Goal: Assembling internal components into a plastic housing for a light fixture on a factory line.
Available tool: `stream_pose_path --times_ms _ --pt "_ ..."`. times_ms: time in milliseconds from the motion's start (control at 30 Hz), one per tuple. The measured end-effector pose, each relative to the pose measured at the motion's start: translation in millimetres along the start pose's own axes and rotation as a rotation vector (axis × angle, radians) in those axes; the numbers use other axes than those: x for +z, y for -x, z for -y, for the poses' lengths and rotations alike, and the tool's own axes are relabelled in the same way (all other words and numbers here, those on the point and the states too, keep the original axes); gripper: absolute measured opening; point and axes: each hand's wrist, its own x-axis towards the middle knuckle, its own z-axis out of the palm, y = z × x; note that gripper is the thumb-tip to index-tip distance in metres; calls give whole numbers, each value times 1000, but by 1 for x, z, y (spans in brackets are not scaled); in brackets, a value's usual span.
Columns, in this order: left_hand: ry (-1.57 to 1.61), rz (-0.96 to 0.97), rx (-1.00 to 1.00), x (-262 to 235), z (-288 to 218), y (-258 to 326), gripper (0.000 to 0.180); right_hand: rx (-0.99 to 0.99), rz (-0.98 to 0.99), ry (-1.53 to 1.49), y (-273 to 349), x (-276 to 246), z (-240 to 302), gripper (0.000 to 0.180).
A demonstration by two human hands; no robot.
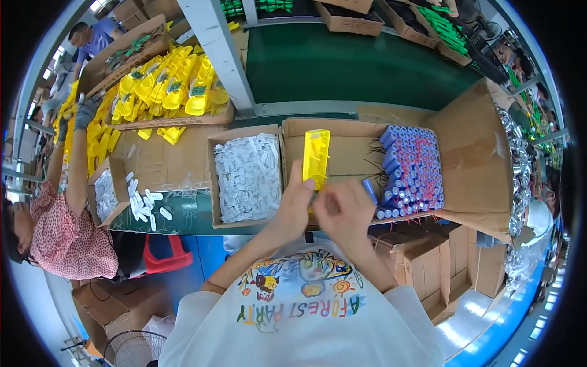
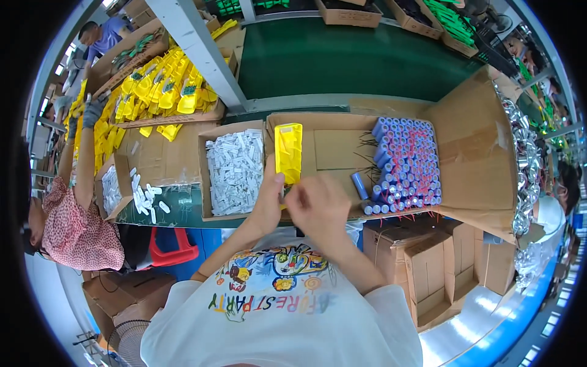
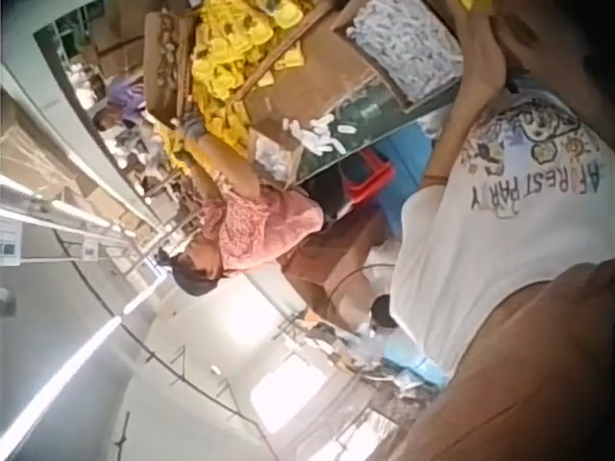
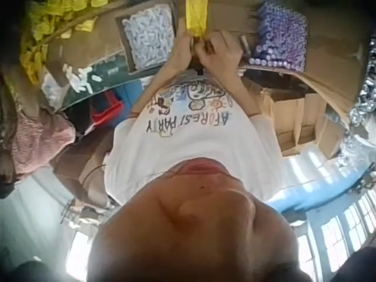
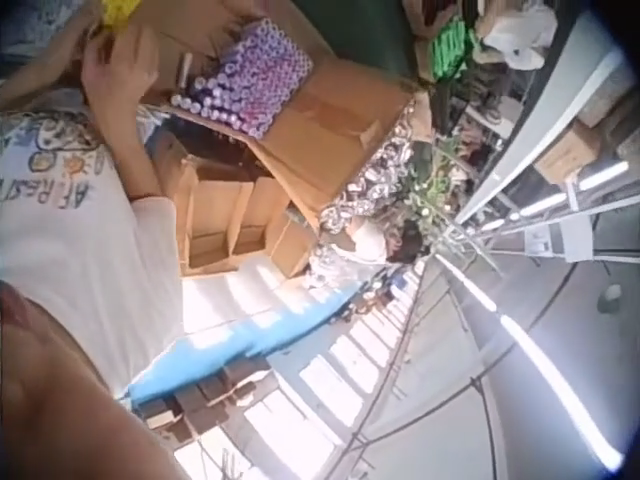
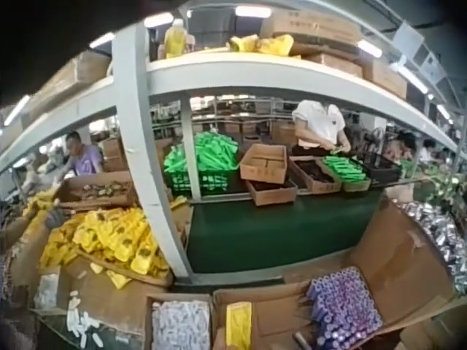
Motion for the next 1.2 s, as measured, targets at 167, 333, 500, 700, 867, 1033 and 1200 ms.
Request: stream_pose_path --times_ms 167,333,500,700,867,1033,1200 --pt "247 91 -276 -8 -5 -2 29 112 46 -66 9 11 1 18" --pt "283 -37 -293 -13 -9 2 29 35 231 -318 0 -1 -5 13" --pt "441 157 -300 -35 -14 10 32 189 770 663 -31 -34 -108 27" --pt "554 183 -493 -31 -11 17 41 -180 330 151 -53 -23 -68 29" --pt "580 166 -509 -30 -3 19 46 -590 401 40 -38 -14 -21 47" --pt "548 105 -491 -37 -14 20 53 -647 515 90 -34 1 -14 56" --pt "733 95 -459 -74 -25 41 45 -680 560 52 -38 27 13 47"
